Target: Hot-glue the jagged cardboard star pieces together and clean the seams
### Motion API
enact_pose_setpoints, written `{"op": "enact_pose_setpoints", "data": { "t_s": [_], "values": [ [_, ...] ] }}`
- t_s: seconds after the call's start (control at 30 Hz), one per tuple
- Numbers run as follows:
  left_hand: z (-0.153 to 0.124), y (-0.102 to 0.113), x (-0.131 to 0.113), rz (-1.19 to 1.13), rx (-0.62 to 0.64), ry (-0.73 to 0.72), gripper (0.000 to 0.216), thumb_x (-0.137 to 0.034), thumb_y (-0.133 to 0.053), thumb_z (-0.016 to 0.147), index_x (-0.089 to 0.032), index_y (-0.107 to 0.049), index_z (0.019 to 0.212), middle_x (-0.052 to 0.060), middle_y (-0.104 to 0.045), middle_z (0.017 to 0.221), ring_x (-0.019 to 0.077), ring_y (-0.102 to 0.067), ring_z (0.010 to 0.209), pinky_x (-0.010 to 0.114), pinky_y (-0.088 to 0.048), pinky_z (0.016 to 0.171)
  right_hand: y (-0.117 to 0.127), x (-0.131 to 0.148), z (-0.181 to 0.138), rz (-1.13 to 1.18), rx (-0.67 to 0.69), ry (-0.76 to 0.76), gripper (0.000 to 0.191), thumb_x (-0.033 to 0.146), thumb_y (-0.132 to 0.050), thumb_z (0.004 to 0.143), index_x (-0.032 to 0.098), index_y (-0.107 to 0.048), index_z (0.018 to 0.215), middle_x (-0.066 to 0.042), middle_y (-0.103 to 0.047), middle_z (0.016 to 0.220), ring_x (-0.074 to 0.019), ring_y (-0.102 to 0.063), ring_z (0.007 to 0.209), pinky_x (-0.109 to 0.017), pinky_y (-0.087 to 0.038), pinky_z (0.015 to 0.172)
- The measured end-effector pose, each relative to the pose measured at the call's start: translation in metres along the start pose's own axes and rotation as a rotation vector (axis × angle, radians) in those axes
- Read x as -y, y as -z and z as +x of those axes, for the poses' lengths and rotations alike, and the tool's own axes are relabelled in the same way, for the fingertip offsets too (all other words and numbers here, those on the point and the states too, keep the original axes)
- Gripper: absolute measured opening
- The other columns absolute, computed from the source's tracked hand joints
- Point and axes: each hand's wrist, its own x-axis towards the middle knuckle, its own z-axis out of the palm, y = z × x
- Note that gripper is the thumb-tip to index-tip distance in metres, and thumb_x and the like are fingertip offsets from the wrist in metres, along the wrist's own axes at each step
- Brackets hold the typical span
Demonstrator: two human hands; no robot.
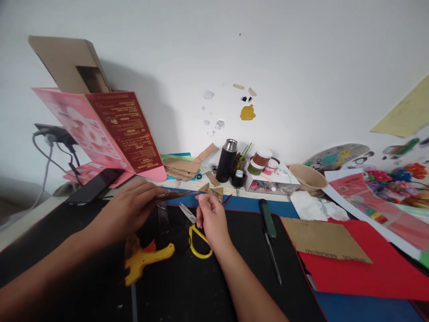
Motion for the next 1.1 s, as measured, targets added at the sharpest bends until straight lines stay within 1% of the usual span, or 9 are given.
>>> {"op": "enact_pose_setpoints", "data": {
  "t_s": [0.17,0.33,0.47,0.63,0.8,0.97,1.1],
  "values": [
    [0.001,0.004,-0.005,-0.082,0.060,0.038,0.025,-0.022,-0.049,0.109,-0.020,-0.072,0.118,0.007,-0.075,0.102,0.0248,-0.063,0.094,0.040,-0.051,0.085,0.000,0.000,-0.001,0.001,0.002,0.012,0.049,0.069,-0.075,0.088,0.022,-0.061,0.090,0.008,-0.053,0.057,-0.0091,-0.042,0.041,-0.023,-0.032,0.044],
    [-0.001,0.004,-0.005,-0.108,0.041,0.044,0.024,-0.020,-0.049,0.107,-0.020,-0.072,0.117,0.008,-0.075,0.106,0.0252,-0.065,0.098,0.041,-0.052,0.089,-0.001,-0.003,0.000,-0.017,0.008,0.023,0.050,0.070,-0.076,0.088,0.022,-0.062,0.087,0.008,-0.051,0.055,-0.0093,-0.042,0.041,-0.023,-0.031,0.044],
    [-0.001,0.005,-0.005,-0.115,0.056,0.054,0.024,-0.021,-0.050,0.106,-0.019,-0.073,0.113,0.008,-0.075,0.103,0.0257,-0.065,0.096,0.041,-0.053,0.087,-0.001,-0.005,0.001,-0.029,-0.004,0.018,0.051,0.071,-0.077,0.086,0.021,-0.064,0.087,0.008,-0.051,0.054,-0.0093,-0.042,0.040,-0.023,-0.031,0.042],
    [-0.001,0.006,-0.006,-0.157,0.069,0.076,0.027,-0.022,-0.049,0.107,-0.020,-0.073,0.120,0.008,-0.076,0.105,0.0252,-0.066,0.098,0.041,-0.053,0.088,-0.001,-0.005,0.000,-0.072,-0.008,0.045,0.052,0.072,-0.074,0.088,0.021,-0.067,0.088,0.007,-0.051,0.054,-0.0096,-0.042,0.041,-0.023,-0.032,0.043],
    [-0.002,0.010,-0.008,-0.171,0.065,0.094,0.028,-0.025,-0.049,0.107,-0.022,-0.072,0.123,0.007,-0.076,0.104,0.0237,-0.067,0.098,0.039,-0.054,0.092,-0.002,-0.002,-0.002,-0.131,-0.005,0.095,0.052,0.073,-0.072,0.090,0.022,-0.064,0.085,0.007,-0.051,0.052,-0.0109,-0.044,0.042,-0.024,-0.033,0.044],
    [0.001,0.016,-0.008,-0.197,0.089,0.154,0.026,-0.029,-0.050,0.106,-0.022,-0.072,0.117,0.006,-0.074,0.099,0.0225,-0.067,0.091,0.035,-0.055,0.085,-0.003,0.001,-0.004,-0.139,0.001,0.092,0.050,0.072,-0.071,0.091,0.022,-0.064,0.085,0.006,-0.052,0.053,-0.0115,-0.044,0.043,-0.025,-0.033,0.044],
    [0.002,0.020,-0.007,-0.273,0.103,0.198,0.027,-0.033,-0.052,0.105,-0.024,-0.071,0.121,0.005,-0.075,0.102,0.0223,-0.069,0.094,0.034,-0.056,0.083,-0.003,0.004,-0.005,-0.167,-0.003,0.112,0.048,0.069,-0.071,0.092,0.022,-0.064,0.084,0.006,-0.051,0.052,-0.0120,-0.045,0.043,-0.025,-0.033,0.045]
  ]
}}
